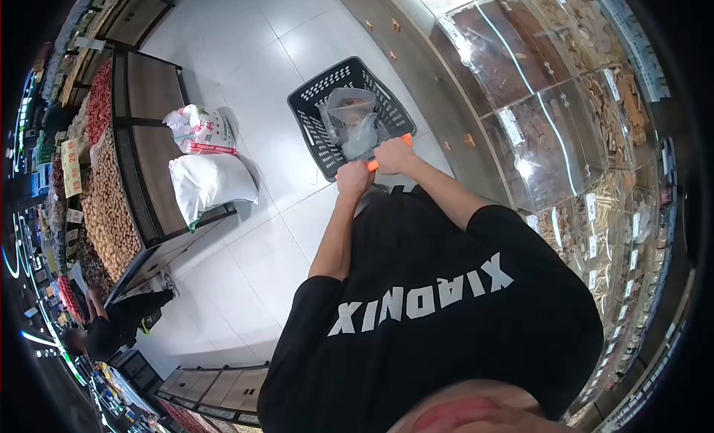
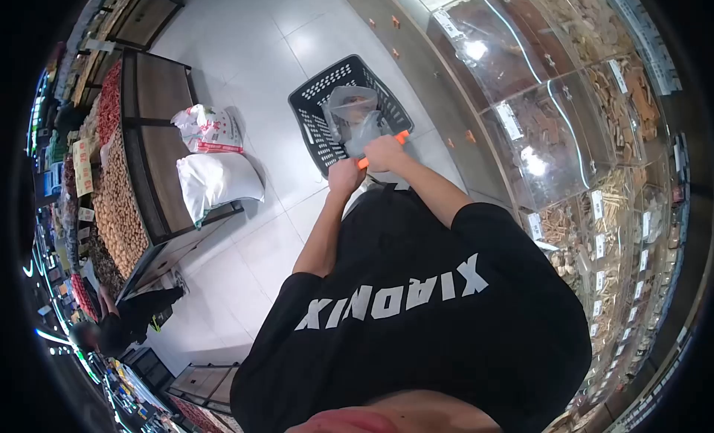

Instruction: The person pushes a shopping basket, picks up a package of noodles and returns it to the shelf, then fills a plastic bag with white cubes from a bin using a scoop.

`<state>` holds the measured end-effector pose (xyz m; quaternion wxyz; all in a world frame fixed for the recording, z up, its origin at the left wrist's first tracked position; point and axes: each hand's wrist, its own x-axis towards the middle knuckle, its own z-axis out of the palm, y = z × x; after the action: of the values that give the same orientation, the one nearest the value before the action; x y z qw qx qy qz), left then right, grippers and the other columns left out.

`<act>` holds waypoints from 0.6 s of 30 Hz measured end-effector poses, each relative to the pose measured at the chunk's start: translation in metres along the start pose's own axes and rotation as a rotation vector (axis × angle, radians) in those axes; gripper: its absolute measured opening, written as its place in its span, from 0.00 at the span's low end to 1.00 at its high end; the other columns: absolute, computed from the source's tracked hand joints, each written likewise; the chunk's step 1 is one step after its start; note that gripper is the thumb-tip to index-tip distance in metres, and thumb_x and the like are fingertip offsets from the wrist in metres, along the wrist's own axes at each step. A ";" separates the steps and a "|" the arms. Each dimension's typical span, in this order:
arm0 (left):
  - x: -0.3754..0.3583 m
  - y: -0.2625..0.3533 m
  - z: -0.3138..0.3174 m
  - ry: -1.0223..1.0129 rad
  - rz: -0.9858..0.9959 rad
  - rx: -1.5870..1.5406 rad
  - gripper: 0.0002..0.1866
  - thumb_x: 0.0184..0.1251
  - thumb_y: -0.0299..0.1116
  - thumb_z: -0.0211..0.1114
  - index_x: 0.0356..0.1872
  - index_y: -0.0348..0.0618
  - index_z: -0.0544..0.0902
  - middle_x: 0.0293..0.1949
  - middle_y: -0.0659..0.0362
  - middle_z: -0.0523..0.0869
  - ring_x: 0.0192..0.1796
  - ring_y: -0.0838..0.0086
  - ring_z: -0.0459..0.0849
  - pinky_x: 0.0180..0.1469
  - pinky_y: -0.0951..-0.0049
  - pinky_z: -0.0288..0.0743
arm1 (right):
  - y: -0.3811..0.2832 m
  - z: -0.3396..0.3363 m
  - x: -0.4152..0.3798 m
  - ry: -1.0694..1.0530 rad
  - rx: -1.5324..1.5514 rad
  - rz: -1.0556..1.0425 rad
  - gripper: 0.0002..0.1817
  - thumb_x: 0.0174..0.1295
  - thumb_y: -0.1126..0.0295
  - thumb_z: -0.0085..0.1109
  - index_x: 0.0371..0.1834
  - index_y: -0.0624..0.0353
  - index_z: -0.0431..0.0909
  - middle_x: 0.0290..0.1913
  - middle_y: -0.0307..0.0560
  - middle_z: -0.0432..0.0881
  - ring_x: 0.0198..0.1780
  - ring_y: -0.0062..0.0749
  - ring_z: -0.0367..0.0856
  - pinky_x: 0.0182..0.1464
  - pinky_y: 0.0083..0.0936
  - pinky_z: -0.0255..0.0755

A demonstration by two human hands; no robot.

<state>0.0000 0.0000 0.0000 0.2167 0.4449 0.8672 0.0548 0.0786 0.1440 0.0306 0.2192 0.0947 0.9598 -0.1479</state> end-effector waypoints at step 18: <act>0.111 -0.100 -0.076 0.019 0.192 0.082 0.15 0.61 0.48 0.64 0.29 0.48 0.87 0.27 0.51 0.88 0.33 0.55 0.89 0.36 0.56 0.81 | -0.003 -0.060 0.122 -0.052 0.191 0.050 0.16 0.52 0.62 0.60 0.35 0.61 0.87 0.37 0.58 0.88 0.42 0.54 0.88 0.47 0.45 0.81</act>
<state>-0.1636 0.0362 0.0028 0.1837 0.5341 0.8240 0.0440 -0.0540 0.1754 0.0285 0.2378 0.1352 0.9325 -0.2356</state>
